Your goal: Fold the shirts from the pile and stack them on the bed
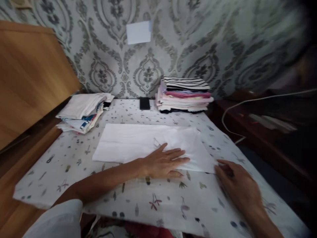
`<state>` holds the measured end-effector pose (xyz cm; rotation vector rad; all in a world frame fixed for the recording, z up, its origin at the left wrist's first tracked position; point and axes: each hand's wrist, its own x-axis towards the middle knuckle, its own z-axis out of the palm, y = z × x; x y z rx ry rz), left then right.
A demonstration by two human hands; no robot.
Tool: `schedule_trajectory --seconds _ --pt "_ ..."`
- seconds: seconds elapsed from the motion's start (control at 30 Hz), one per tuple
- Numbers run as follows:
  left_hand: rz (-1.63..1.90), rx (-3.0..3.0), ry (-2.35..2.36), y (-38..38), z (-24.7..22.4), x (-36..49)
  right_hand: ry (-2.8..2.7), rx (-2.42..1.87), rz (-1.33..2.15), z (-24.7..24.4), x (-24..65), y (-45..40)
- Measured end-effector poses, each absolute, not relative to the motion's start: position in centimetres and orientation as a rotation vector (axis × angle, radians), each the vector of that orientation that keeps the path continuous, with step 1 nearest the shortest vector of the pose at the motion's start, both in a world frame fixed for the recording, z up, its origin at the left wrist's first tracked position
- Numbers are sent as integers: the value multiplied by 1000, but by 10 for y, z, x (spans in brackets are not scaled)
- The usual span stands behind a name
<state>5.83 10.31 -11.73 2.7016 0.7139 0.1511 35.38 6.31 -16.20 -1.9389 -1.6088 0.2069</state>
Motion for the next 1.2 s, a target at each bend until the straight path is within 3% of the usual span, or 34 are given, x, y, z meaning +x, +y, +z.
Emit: schedule_trajectory --seconds 0.27,0.6,0.73,0.9,1.03,1.2 --pt "42 2587 1157 92 -123 -53 -1620 -2001 286 -156 354 63" --pt "159 2603 1579 97 -138 -145 -1613 -1924 156 -163 349 59" --pt "287 2651 1446 132 -112 -99 -1623 -1928 138 -156 343 53" --pt "262 2722 923 208 -86 40 -1662 -2045 136 -145 336 50" --pt "-22 2801 639 272 -93 138 -1651 -2137 157 -137 333 52" --pt "-381 2756 540 312 -104 190 -1609 -2206 229 -129 332 56"
